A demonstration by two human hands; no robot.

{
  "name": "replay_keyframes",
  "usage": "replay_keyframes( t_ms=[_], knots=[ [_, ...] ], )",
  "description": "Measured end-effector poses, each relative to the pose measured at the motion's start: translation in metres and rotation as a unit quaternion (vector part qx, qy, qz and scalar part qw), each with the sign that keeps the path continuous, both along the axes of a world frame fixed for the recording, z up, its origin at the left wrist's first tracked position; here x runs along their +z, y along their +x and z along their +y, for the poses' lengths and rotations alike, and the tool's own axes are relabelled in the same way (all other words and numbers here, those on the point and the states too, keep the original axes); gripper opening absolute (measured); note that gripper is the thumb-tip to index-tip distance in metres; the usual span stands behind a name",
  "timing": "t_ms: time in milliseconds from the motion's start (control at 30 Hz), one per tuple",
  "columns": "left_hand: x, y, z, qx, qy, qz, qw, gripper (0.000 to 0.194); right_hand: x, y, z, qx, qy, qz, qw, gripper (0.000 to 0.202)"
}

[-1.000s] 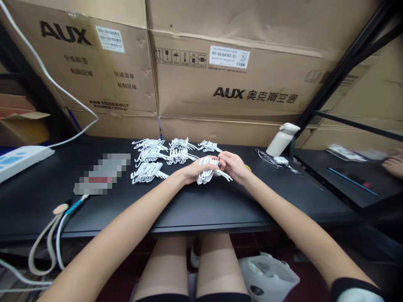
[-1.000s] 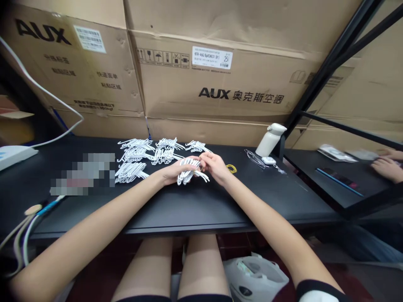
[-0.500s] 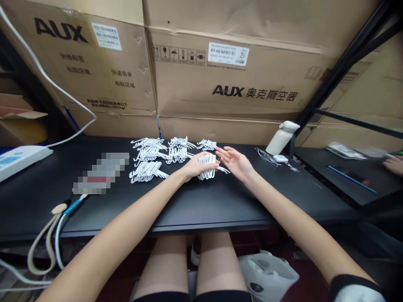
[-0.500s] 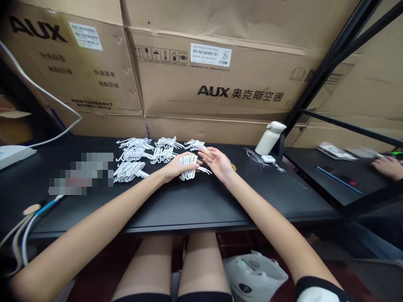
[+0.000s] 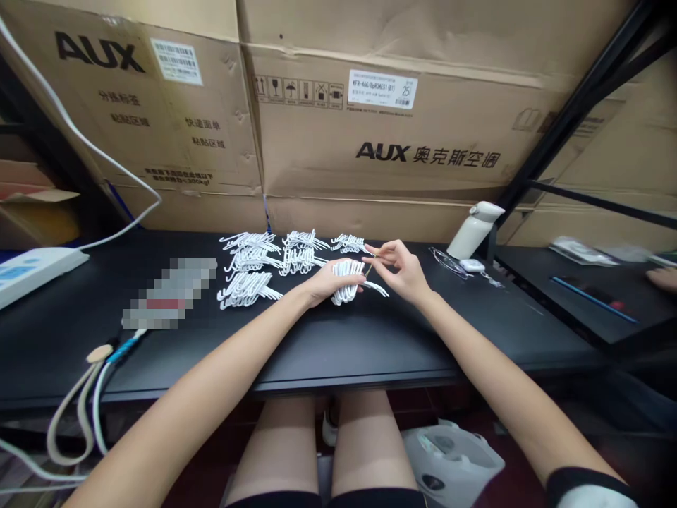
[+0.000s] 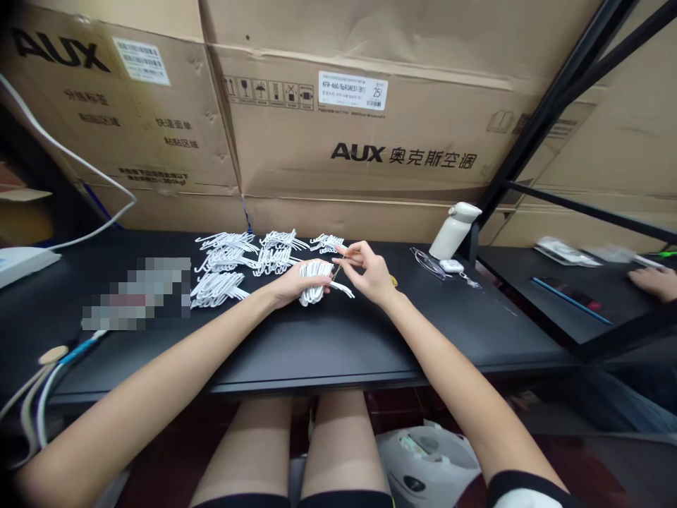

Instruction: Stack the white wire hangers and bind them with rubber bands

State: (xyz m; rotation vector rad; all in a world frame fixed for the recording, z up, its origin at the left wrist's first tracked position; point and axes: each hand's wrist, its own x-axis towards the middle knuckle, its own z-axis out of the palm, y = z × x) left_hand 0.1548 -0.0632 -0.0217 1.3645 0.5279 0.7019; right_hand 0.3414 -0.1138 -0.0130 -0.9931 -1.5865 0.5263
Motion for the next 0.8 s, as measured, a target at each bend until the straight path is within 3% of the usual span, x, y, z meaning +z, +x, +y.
replay_keyframes(
  t_ms=[133,267,367,533,800],
  knots=[
    [0.001,0.002,-0.004,-0.011,0.019,0.017,1.000,0.043,-0.003,-0.001,0.000,-0.047,0.017,0.026,0.998,0.033],
    [0.003,0.003,-0.010,0.031,0.133,0.059,0.989,0.050,0.000,-0.003,0.001,0.022,-0.058,0.015,0.998,0.031],
    [-0.003,0.004,-0.008,0.069,0.233,0.069,0.967,0.051,0.003,-0.008,-0.002,0.060,-0.069,-0.049,0.995,0.038],
    [-0.017,0.007,-0.003,0.061,0.306,0.091,0.946,0.056,0.006,-0.016,-0.009,0.047,0.003,-0.169,0.984,0.043],
    [-0.010,0.010,-0.016,0.090,0.334,0.225,0.911,0.075,0.006,-0.024,-0.011,-0.028,0.125,-0.235,0.963,0.040]
  ],
)
